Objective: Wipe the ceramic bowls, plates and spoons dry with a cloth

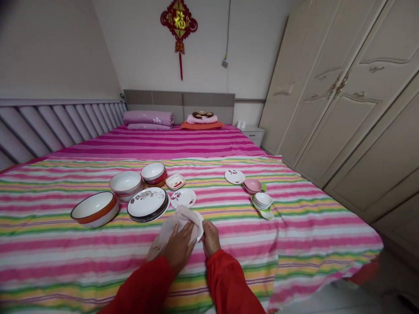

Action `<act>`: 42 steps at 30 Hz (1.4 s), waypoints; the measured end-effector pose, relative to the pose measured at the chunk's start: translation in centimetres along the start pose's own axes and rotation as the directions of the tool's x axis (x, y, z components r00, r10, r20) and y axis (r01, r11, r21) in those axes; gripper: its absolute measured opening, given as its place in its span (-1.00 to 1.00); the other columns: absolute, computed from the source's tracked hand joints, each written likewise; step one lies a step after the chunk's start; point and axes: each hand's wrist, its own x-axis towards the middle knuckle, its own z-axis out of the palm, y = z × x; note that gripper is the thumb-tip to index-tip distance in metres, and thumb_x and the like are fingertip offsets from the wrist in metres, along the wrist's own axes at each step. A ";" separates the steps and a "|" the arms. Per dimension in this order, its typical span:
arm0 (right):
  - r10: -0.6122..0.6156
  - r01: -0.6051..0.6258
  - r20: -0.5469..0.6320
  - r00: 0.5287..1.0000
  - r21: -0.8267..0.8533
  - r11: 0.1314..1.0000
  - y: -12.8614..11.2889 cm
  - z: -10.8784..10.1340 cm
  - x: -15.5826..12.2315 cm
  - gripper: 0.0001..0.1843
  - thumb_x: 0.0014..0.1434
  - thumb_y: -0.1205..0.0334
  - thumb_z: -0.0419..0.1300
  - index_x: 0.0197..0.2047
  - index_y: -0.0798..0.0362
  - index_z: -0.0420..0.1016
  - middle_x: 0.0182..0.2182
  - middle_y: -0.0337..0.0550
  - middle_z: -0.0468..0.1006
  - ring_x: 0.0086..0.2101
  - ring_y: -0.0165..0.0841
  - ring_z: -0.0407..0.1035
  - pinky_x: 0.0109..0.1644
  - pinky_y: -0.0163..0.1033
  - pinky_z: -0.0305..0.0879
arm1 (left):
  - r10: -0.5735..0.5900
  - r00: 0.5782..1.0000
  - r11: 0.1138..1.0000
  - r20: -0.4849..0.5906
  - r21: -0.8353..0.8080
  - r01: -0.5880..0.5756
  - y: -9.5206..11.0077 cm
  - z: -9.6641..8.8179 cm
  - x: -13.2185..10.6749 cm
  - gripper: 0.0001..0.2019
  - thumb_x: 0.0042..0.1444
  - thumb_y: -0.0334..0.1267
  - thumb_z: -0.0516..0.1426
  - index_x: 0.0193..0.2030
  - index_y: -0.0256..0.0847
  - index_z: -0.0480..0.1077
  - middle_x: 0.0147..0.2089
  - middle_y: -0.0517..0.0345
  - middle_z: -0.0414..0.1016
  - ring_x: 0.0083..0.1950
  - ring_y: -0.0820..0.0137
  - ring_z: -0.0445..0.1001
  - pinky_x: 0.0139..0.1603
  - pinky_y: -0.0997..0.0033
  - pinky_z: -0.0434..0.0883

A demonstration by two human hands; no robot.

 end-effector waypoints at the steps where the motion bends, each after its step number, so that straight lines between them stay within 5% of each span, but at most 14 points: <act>1: 0.005 -0.005 0.004 1.000 0.001 1.000 0.0 0.0 0.0 -0.67 -0.14 -0.02 0.33 -0.54 0.07 0.41 -0.71 -0.36 0.32 -0.69 -0.52 0.14 -0.67 -0.39 0.06 | -0.021 1.000 1.000 -0.006 -0.005 0.021 0.1 0.0 0.7 -0.51 0.25 -0.19 -0.18 0.27 -0.31 0.08 0.25 -0.10 0.22 0.28 0.27 0.16 0.32 0.02 -0.09; 5: 0.015 -0.015 0.013 1.000 -0.026 1.000 0.1 0.0 0.0 -0.64 -0.13 -0.05 0.32 -0.57 0.07 0.38 -0.75 -0.38 0.28 -0.74 -0.51 0.14 -0.69 -0.37 0.11 | -0.136 0.991 0.990 0.005 -0.022 0.136 -0.5 -0.1 2.4 -0.52 0.25 -0.16 -0.19 0.24 -0.33 0.13 0.25 -0.08 0.23 0.28 0.25 0.15 0.31 -0.04 -0.11; 9: -0.002 0.003 0.029 1.000 -0.047 0.999 0.0 0.1 -0.2 -0.64 -0.11 -0.06 0.31 -0.56 0.07 0.39 -0.74 -0.35 0.33 -0.74 -0.51 0.16 -0.69 -0.38 0.10 | -0.204 0.979 0.978 -0.028 0.028 0.204 -2.0 -0.3 0.7 -0.54 0.23 -0.22 -0.16 0.23 -0.32 0.16 0.25 -0.06 0.23 0.28 0.19 0.15 0.31 -0.07 -0.16; 16: -0.007 0.008 0.009 1.000 -0.107 0.994 -0.2 0.1 -0.3 -0.64 -0.09 -0.06 0.29 -0.56 0.08 0.37 -0.76 -0.38 0.27 -0.74 -0.55 0.07 -0.71 -0.41 -0.01 | -0.079 0.995 0.990 -0.054 0.110 0.084 -1.6 -0.1 -3.1 -0.54 0.22 -0.22 -0.13 0.23 -0.29 0.16 0.22 -0.07 0.28 0.27 0.21 0.17 0.31 0.03 -0.10; 20: -0.004 0.004 0.000 1.000 -0.099 0.995 -0.2 0.0 -0.1 -0.65 -0.12 -0.03 0.30 -0.54 0.09 0.37 -0.77 -0.41 0.26 -0.74 -0.56 0.05 -0.70 -0.43 -0.03 | -0.007 1.000 0.999 0.011 0.045 0.006 0.3 -0.3 -1.1 -0.52 0.25 -0.17 -0.18 0.26 -0.31 0.08 0.24 -0.07 0.24 0.29 0.26 0.13 0.31 0.02 -0.10; 26: 0.009 -0.010 -0.016 1.000 -0.095 0.995 0.1 -0.1 0.1 -0.63 -0.15 -0.04 0.31 -0.57 0.08 0.35 -0.76 -0.40 0.27 -0.75 -0.55 0.10 -0.71 -0.40 0.06 | -0.137 0.990 0.991 0.024 0.009 0.137 -0.7 -0.2 2.8 -0.52 0.26 -0.16 -0.21 0.24 -0.32 0.11 0.26 -0.04 0.22 0.30 0.27 0.12 0.30 -0.02 -0.07; 31: 0.016 -0.015 0.011 1.000 -0.084 0.996 -0.2 0.0 -0.1 -0.63 -0.15 -0.05 0.31 -0.55 0.09 0.36 -0.76 -0.39 0.28 -0.74 -0.54 0.11 -0.71 -0.41 0.08 | -0.221 0.975 0.972 -0.038 0.070 0.223 -3.1 -0.1 0.6 -0.54 0.26 -0.20 -0.21 0.25 -0.31 0.09 0.25 -0.04 0.23 0.28 0.25 0.16 0.29 -0.05 -0.07; 37: 0.004 -0.003 0.008 1.000 -0.116 0.993 0.1 -0.3 0.0 -0.64 -0.13 -0.05 0.30 -0.53 0.10 0.41 -0.79 -0.41 0.25 -0.76 -0.55 0.04 -0.73 -0.42 -0.02 | -0.086 0.991 0.980 -0.098 0.173 0.102 -1.9 0.0 -4.1 -0.53 0.23 -0.22 -0.16 0.27 -0.26 0.08 0.23 0.00 0.27 0.26 0.25 0.19 0.29 0.09 -0.03; 42: 0.024 -0.023 0.008 1.000 -0.075 0.997 -0.3 -0.3 0.0 -0.71 -0.18 0.05 0.34 -0.46 0.10 0.49 -0.64 -0.30 0.46 -0.62 -0.47 0.28 -0.55 -0.37 0.20 | 0.067 0.998 0.992 -0.010 0.105 -0.066 1.6 -0.5 -2.3 -0.53 0.23 -0.15 -0.14 0.26 -0.22 0.09 0.25 0.06 0.25 0.30 0.30 0.11 0.31 0.10 -0.07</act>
